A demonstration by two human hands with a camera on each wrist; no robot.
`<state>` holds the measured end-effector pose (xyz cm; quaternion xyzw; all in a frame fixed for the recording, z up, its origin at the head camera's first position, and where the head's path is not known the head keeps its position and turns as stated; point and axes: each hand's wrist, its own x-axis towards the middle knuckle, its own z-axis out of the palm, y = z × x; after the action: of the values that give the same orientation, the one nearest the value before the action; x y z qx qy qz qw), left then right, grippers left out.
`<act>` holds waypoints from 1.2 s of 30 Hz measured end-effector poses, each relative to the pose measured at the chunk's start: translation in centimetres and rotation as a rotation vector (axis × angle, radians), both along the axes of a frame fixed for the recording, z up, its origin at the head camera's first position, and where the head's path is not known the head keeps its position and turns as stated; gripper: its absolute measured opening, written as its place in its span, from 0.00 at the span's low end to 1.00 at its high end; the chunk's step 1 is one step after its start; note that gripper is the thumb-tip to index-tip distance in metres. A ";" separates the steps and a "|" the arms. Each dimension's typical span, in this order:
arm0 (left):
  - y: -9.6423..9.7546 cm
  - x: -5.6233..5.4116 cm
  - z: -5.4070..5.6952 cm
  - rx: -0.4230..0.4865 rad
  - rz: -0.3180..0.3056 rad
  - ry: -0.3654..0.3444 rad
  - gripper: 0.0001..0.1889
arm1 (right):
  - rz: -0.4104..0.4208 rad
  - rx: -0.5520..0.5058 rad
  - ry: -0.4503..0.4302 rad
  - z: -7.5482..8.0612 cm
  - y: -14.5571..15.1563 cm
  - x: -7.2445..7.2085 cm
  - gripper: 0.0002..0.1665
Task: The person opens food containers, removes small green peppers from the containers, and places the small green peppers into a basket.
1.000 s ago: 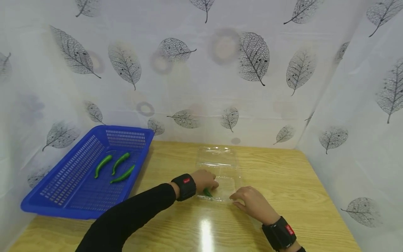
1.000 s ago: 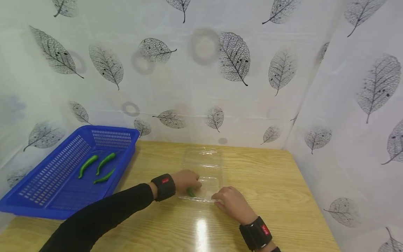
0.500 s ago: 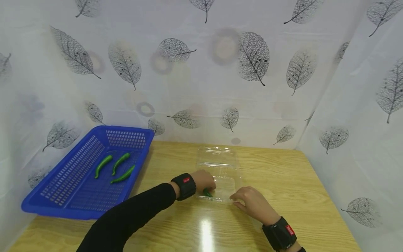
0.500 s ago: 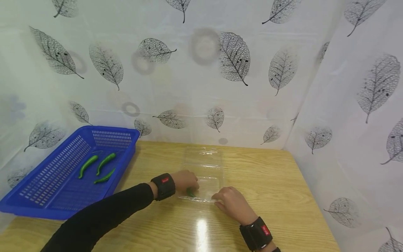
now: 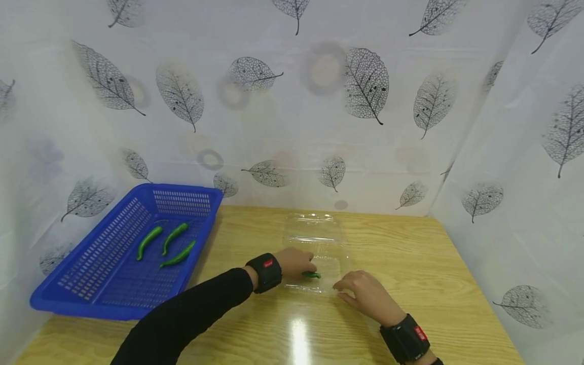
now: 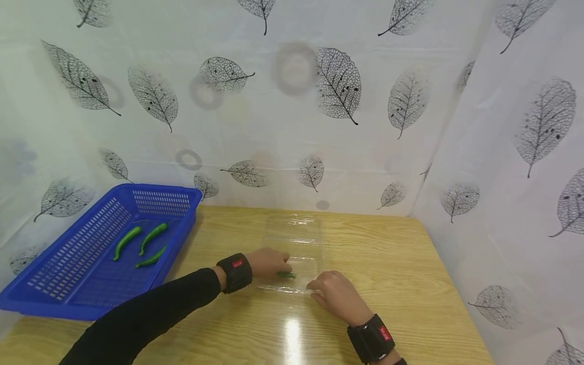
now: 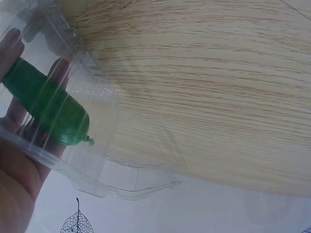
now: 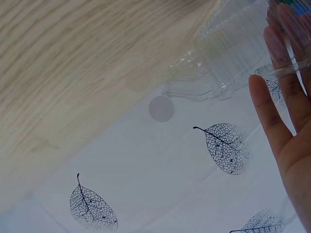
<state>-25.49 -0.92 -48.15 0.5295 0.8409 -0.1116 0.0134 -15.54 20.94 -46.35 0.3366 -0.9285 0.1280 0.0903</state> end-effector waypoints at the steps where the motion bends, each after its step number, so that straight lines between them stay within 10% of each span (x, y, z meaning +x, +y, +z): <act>1: 0.0 0.0 0.0 0.002 0.000 0.007 0.06 | -0.002 0.002 -0.002 0.0 0.0 0.0 0.08; 21: 0.2 -0.3 0.5 0.036 0.031 -0.027 0.05 | 0.005 0.001 0.014 -0.2 0.0 0.0 0.08; 36: -2.7 0.8 6.8 0.097 0.149 -0.119 0.10 | 0.009 0.000 0.014 -0.2 -0.1 -0.1 0.07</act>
<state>-24.73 -3.64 -41.34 0.4714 0.8799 -0.0378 0.0459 -15.63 20.86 -46.58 0.3416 -0.9264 0.1260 0.0961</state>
